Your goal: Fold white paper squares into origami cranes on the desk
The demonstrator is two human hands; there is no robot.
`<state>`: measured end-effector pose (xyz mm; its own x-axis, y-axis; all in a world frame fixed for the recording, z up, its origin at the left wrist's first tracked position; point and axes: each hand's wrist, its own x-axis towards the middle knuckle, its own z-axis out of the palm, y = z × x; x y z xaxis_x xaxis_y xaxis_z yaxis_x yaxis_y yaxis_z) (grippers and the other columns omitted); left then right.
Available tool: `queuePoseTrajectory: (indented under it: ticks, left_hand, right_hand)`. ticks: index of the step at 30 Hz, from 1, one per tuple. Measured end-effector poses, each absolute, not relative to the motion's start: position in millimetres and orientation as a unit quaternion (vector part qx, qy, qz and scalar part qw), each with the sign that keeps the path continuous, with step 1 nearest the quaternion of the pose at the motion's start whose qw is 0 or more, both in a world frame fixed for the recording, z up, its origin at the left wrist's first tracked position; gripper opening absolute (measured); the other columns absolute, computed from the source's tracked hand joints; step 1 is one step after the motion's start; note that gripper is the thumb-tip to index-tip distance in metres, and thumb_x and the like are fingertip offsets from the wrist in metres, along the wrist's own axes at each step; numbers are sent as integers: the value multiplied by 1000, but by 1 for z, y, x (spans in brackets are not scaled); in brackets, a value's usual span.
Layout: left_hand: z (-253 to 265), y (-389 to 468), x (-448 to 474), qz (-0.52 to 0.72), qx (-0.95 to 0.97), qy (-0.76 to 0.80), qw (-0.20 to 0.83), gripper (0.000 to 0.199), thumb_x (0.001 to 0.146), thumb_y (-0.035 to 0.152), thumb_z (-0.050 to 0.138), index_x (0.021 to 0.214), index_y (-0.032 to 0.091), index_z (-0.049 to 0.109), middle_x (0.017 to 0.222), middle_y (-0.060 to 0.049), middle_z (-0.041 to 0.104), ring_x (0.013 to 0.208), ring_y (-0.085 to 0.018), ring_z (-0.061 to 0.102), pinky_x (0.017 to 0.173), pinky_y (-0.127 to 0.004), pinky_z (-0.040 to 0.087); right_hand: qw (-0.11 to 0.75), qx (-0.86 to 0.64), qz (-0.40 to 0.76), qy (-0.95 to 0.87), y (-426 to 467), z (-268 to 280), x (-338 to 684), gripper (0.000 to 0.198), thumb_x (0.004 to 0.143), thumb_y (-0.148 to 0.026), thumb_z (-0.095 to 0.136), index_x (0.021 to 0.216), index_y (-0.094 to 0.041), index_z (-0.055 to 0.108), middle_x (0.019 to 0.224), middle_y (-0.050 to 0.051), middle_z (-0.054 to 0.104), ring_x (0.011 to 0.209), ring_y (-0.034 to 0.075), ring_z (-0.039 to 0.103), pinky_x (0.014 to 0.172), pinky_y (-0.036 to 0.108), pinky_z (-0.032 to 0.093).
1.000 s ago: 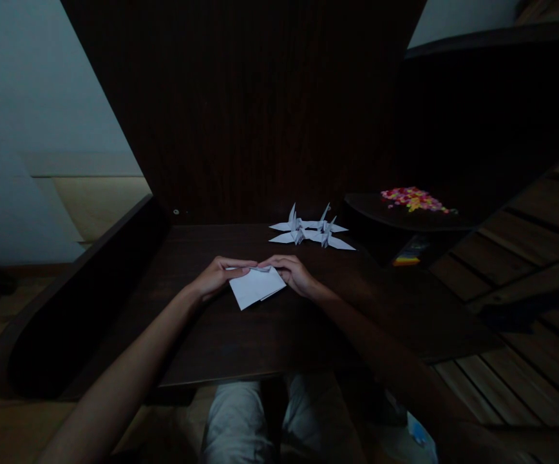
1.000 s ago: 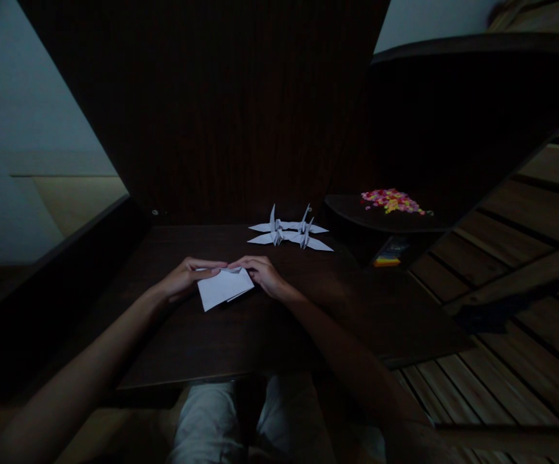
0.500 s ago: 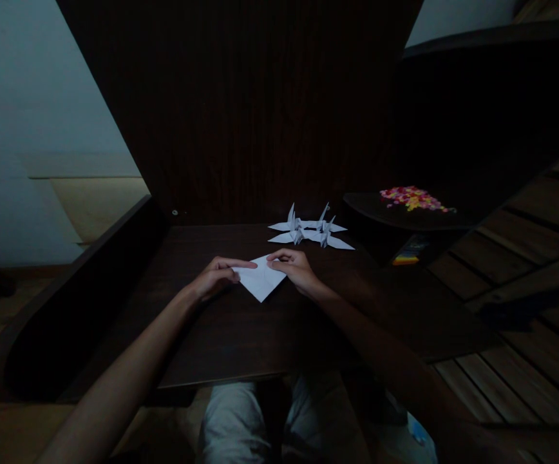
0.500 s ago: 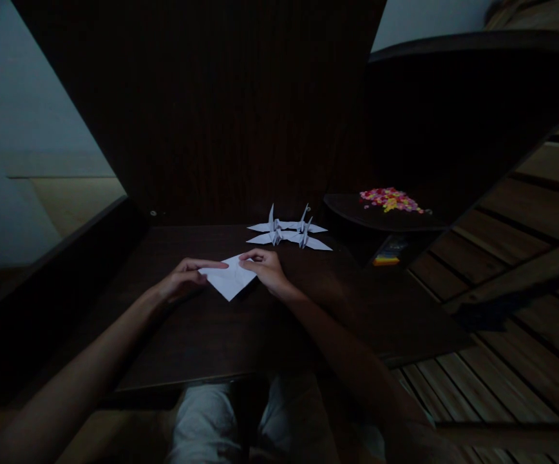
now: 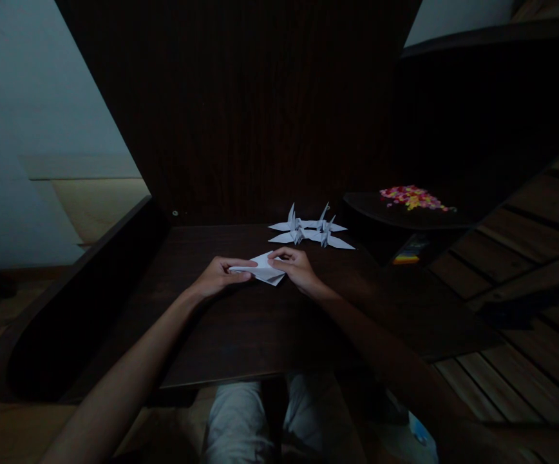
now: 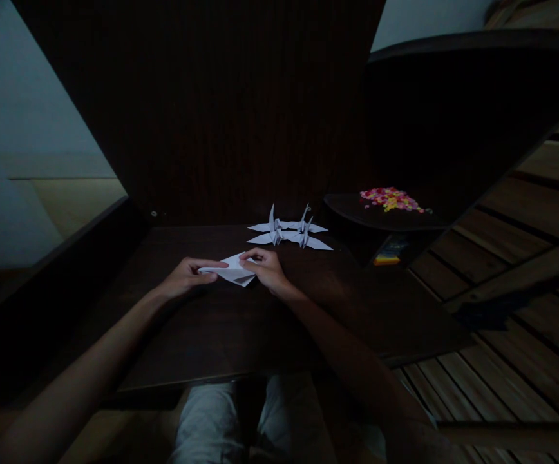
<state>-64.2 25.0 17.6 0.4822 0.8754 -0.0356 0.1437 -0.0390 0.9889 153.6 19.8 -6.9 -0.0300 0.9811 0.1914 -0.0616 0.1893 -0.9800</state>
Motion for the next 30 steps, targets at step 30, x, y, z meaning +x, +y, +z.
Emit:
queuePoseTrajectory:
  ticks: [30]
  left_hand:
    - [15,26,-65,376,657,408,510,47,57,49,81,89,15,77,100,-12,73,98,-30,65,90,-39,47]
  right_hand:
    - [538,-400,548,-501,18,-9,151,22,54,-26,80,72,-19,69,79,0,68,75,16,61,72,28,46]
